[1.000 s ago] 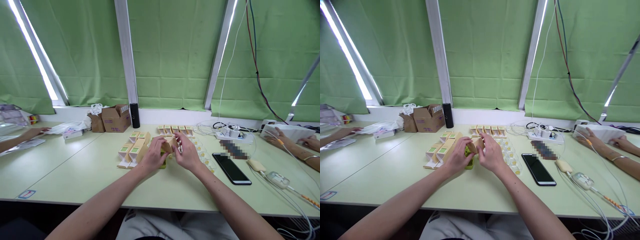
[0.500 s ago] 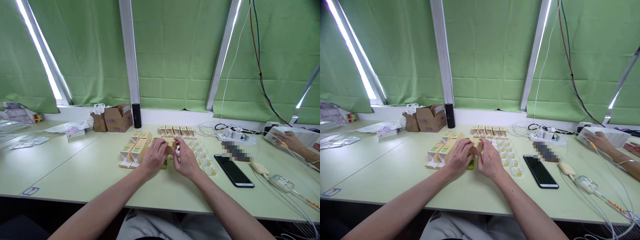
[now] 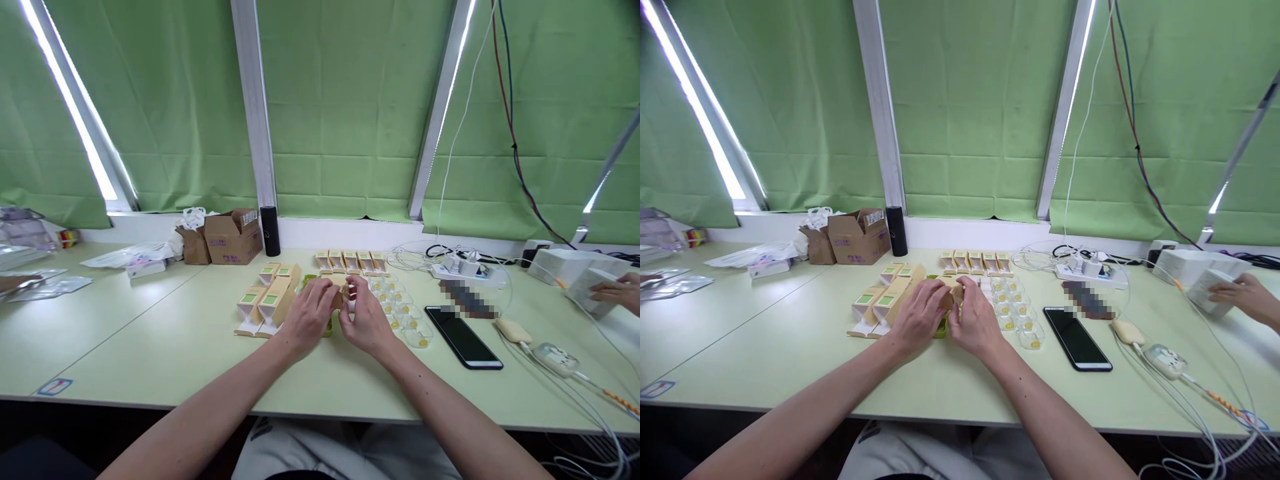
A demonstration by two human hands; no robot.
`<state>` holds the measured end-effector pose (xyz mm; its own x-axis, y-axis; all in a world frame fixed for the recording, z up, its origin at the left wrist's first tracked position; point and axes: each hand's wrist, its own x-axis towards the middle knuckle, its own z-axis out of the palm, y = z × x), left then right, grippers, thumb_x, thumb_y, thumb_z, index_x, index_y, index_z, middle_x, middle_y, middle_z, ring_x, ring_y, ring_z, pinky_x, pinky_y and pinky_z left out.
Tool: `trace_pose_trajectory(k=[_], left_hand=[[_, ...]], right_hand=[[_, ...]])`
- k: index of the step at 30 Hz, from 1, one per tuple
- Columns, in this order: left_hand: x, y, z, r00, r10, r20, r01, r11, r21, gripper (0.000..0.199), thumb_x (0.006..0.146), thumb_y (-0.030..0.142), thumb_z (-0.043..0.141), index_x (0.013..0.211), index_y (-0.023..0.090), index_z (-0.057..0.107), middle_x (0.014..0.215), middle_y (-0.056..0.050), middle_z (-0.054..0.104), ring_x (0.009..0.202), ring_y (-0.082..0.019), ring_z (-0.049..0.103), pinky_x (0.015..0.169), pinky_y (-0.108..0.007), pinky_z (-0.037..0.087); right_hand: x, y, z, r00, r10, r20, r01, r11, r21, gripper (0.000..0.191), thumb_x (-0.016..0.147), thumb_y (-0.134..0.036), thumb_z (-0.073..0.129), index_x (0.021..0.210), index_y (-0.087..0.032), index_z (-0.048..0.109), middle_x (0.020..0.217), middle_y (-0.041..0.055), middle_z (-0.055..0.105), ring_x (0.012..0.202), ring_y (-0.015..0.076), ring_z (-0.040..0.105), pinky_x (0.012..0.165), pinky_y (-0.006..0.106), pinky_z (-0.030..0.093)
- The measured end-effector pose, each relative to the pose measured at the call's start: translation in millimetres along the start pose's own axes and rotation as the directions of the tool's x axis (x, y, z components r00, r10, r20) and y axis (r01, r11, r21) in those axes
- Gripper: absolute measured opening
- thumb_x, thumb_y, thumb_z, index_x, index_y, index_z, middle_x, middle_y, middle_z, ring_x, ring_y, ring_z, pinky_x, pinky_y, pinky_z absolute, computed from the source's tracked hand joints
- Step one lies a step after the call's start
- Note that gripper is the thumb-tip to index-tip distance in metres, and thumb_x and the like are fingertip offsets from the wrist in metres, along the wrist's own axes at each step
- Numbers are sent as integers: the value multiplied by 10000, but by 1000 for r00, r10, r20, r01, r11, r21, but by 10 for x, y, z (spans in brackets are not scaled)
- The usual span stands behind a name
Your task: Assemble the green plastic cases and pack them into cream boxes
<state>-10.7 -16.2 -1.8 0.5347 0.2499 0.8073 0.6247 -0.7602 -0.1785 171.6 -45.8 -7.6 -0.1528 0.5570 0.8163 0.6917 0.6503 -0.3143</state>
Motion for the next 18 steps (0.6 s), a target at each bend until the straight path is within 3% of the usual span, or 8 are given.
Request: trace_pose_trajectory(k=[6,13,16,18], left_hand=[[-1,12,-16,999,-35,20,35,999,-13,475,930,60,556,1390,160,494,1279,-170,614,1223,-323,593,991,-494,587],[-2,-6,-20,993,-113,33,116,989,-91,582,856,7,539,1399,197,453,1295,-157,604,1237,-321,592,978,-493,591],[-17,-18,-11,988,-154,22,156,976,-150,598,871,43,562,1427,201,411,1304,-161,603,1230,-319,587,975,-500,589],[-25,-31,-5,986,-168,11,167,967,-191,604,880,61,565,1437,215,390,1306,-157,601,1220,-312,590,969,-503,587]], right_hand=[[8,18,17,999,33,2,-33,999,28,556,878,-136,516,1405,-199,348,1106,126,638,912,262,695,724,395,603],[23,3,-64,994,109,-1,-109,991,79,369,976,-149,408,1341,-194,379,865,22,624,621,191,608,583,310,469],[34,11,-98,990,143,-2,-141,979,144,338,1025,-220,445,1356,-217,375,924,33,671,643,191,637,603,324,502],[45,37,-109,990,136,-40,-127,974,188,341,1037,-260,480,1364,-234,386,1073,80,698,779,212,699,686,358,568]])
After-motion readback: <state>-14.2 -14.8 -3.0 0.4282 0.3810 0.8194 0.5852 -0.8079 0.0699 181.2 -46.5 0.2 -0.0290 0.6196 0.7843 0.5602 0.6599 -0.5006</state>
